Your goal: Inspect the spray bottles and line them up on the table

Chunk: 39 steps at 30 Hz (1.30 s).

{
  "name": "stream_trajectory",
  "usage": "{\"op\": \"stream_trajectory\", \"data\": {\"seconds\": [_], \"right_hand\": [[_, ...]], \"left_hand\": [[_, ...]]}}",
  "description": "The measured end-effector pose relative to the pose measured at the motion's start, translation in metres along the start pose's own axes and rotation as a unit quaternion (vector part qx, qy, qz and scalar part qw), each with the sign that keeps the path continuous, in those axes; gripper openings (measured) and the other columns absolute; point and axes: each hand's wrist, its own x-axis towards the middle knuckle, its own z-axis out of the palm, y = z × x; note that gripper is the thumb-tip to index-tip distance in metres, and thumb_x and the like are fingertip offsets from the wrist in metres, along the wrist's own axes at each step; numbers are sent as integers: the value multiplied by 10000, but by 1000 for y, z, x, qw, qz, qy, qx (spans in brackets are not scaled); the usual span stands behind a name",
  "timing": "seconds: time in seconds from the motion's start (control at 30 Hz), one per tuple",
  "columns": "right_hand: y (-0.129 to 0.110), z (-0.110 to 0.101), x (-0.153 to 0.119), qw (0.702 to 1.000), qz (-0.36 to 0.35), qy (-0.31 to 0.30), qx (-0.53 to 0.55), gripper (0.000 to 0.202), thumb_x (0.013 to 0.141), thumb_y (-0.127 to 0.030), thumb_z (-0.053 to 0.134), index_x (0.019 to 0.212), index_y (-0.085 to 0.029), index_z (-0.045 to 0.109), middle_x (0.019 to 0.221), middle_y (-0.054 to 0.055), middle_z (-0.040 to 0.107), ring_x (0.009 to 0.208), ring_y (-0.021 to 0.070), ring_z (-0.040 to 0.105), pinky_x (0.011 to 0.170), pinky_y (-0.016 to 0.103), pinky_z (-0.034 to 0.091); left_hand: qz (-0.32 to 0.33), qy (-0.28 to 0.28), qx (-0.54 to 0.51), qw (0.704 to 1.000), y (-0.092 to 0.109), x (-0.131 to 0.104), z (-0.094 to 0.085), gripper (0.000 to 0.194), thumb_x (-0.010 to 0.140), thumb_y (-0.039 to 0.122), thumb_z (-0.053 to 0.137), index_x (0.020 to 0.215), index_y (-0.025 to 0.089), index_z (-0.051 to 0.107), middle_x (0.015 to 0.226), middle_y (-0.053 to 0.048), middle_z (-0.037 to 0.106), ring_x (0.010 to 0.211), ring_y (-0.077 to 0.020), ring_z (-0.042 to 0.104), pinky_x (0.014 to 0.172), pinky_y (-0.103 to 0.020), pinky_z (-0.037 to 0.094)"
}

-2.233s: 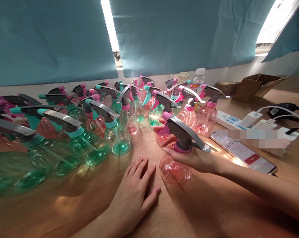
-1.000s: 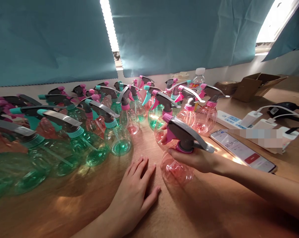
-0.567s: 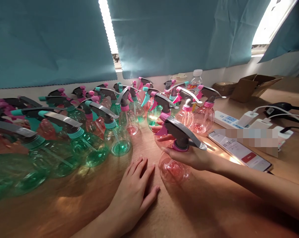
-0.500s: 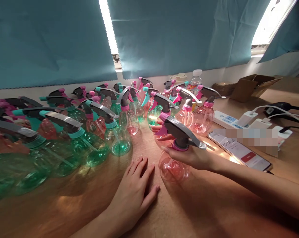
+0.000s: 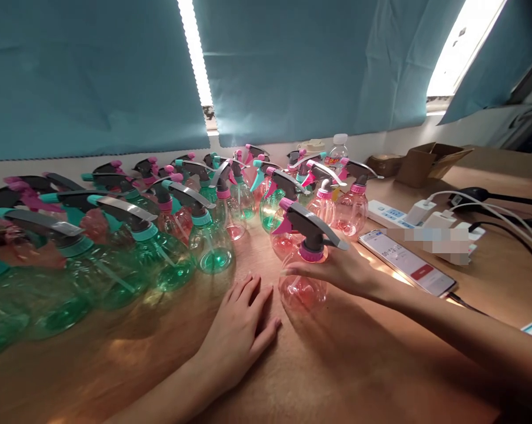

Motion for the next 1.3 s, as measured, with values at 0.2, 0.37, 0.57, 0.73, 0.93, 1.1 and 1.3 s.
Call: {"op": "stream_trajectory", "data": {"seconds": [0.2,0.37,0.57,0.73,0.93,1.1,1.3], "right_hand": [[-10,-20,-19,997,59,-41,-25,508,723,-478,766,1121,-222,580,1020,42,656,894,213,616,803,349,517],[-18,-25,-23,992,108,-48,-41,439,740,-499,745,1080,-249,628,986,25,674,871,211,635,775,357,522],[-16,-2,1,991,112,-57,-47,447,756,-461,740,1117,-222,626,1002,53,699,910,238,664,791,388,533],[-16,26,29,987,139,-48,-60,481,772,-450,720,1121,-140,608,1080,130,682,956,279,664,789,424,544],[-15,43,55,986,116,-51,-106,381,804,-417,687,1057,-147,597,1025,131,698,947,314,667,763,431,528],[-3,50,67,986,114,-57,-108,407,802,-418,680,1072,-127,594,1066,169,680,994,350,657,803,468,512],[6,54,76,986,124,-58,-92,477,799,-413,681,1150,-107,579,1119,189,667,1030,353,650,831,483,515]], "left_hand": [[12,37,-14,999,-2,-6,8,450,967,402,484,1335,148,533,1398,-173,514,1320,-334,430,1055,-542,377],[16,11,-12,1000,-5,-21,0,442,967,385,492,1324,131,549,1404,-188,511,1310,-353,452,1044,-566,392],[16,22,-10,1000,-13,-43,-9,433,966,369,495,1336,147,536,1389,-162,533,1293,-341,475,1029,-565,419],[14,11,-18,1000,-14,-48,-13,440,949,333,518,1346,144,523,1390,-156,536,1296,-333,473,1027,-548,430],[7,12,-40,999,-14,-48,-12,444,931,301,548,1344,138,529,1388,-156,536,1286,-345,480,1024,-550,433],[7,18,-46,999,-15,-50,-10,436,930,309,541,1337,154,532,1396,-151,530,1291,-344,471,1026,-545,431],[11,49,-45,998,-20,-54,2,445,935,333,517,1358,193,506,1411,-131,510,1303,-335,452,1035,-537,419]]}}
